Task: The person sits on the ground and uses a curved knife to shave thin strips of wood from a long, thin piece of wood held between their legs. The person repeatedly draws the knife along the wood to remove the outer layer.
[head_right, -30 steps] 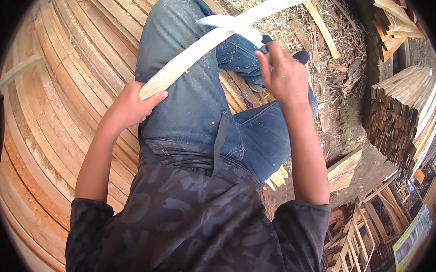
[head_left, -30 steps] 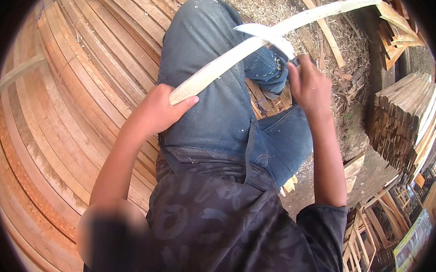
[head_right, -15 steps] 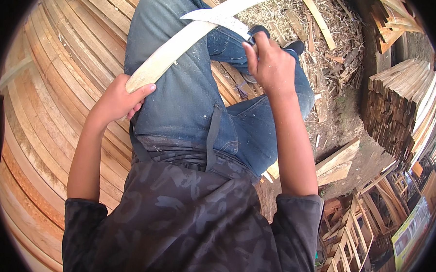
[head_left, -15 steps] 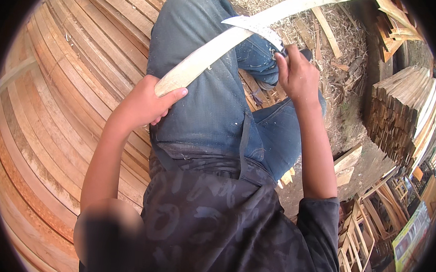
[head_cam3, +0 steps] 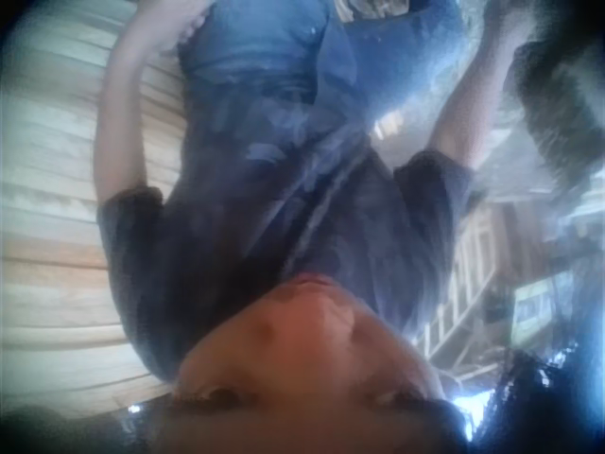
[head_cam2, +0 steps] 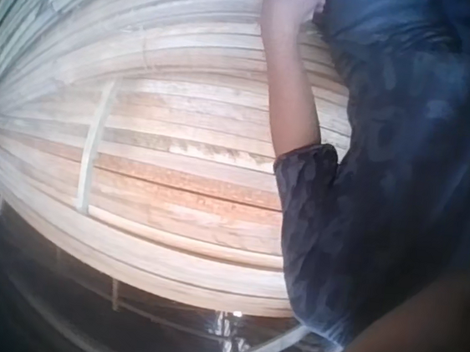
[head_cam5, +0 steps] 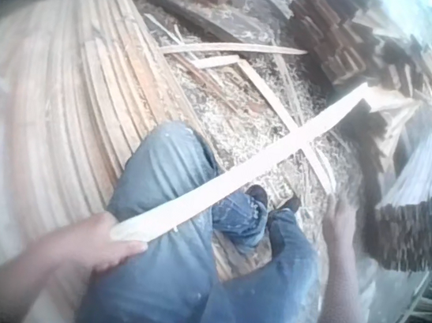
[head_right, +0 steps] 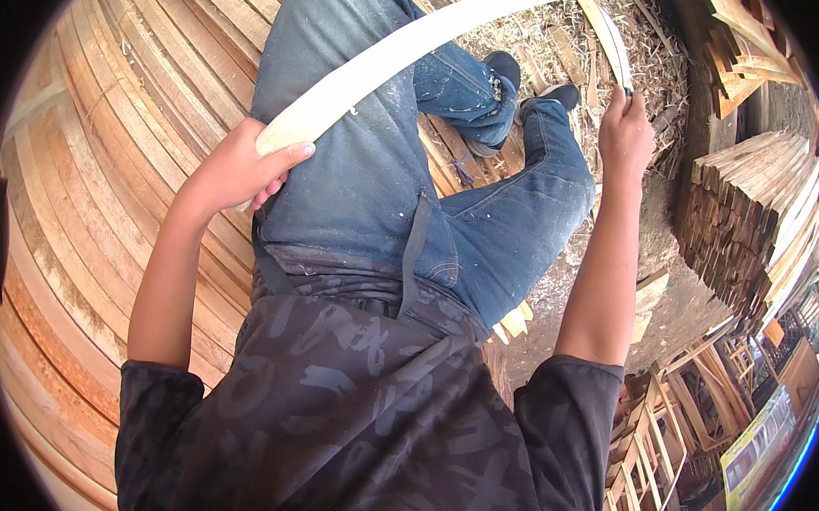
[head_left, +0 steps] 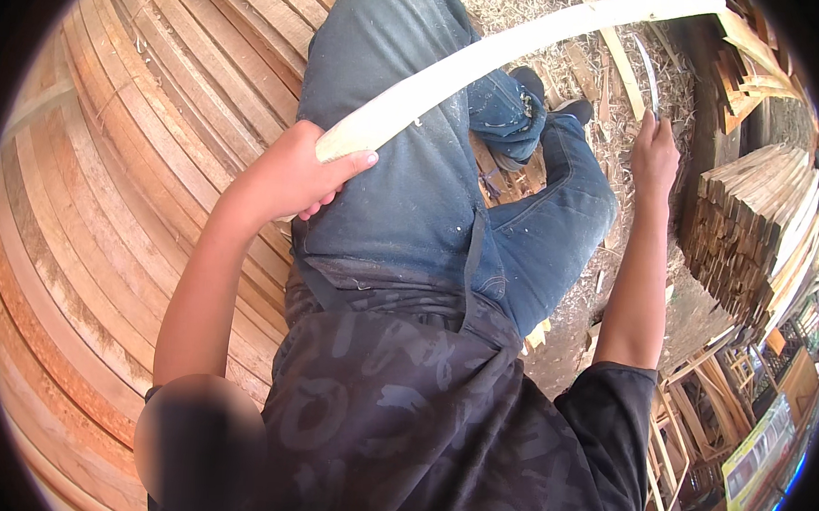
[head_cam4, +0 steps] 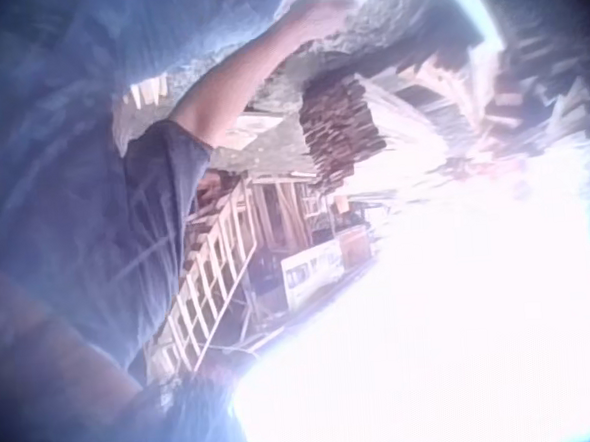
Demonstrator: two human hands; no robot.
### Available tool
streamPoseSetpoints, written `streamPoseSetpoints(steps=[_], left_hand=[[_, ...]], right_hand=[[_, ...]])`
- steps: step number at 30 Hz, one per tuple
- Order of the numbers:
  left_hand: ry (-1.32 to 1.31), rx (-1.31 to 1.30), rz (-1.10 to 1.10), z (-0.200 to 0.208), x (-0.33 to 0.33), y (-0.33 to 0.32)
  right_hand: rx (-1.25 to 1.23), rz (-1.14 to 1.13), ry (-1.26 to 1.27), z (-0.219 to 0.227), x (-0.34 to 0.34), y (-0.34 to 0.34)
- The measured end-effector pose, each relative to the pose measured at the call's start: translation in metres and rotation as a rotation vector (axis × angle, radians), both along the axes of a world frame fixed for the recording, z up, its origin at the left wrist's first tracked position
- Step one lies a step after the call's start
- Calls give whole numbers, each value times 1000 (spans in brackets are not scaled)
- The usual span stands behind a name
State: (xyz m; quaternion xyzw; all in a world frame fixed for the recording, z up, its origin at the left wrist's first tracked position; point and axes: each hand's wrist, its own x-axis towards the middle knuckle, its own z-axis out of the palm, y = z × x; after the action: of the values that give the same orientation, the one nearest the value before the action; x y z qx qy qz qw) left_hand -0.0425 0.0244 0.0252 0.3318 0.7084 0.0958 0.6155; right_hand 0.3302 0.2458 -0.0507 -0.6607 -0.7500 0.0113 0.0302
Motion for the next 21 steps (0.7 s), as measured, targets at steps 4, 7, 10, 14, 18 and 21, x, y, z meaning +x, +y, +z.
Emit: streamPoseSetpoints(steps=[4,7,10,14,18,21], left_hand=[[44,-38,1,1,5,3],[68,-39,47,2,10,2],[86,11,40,-4,6,-6],[92,19,34,1,7,-2],[159,59,-29,-3,10,-4],[319,131,-81,0,19,-7]], right_hand=[[-112,33,238,18,-16,-26],[-101,343,331,16,-70,-58],[-49,383,221,14,-94,-56],[71,243,98,8,-53,-6],[32,261,163,21,-54,-16],[-52,296,212,35,-63,-39]])
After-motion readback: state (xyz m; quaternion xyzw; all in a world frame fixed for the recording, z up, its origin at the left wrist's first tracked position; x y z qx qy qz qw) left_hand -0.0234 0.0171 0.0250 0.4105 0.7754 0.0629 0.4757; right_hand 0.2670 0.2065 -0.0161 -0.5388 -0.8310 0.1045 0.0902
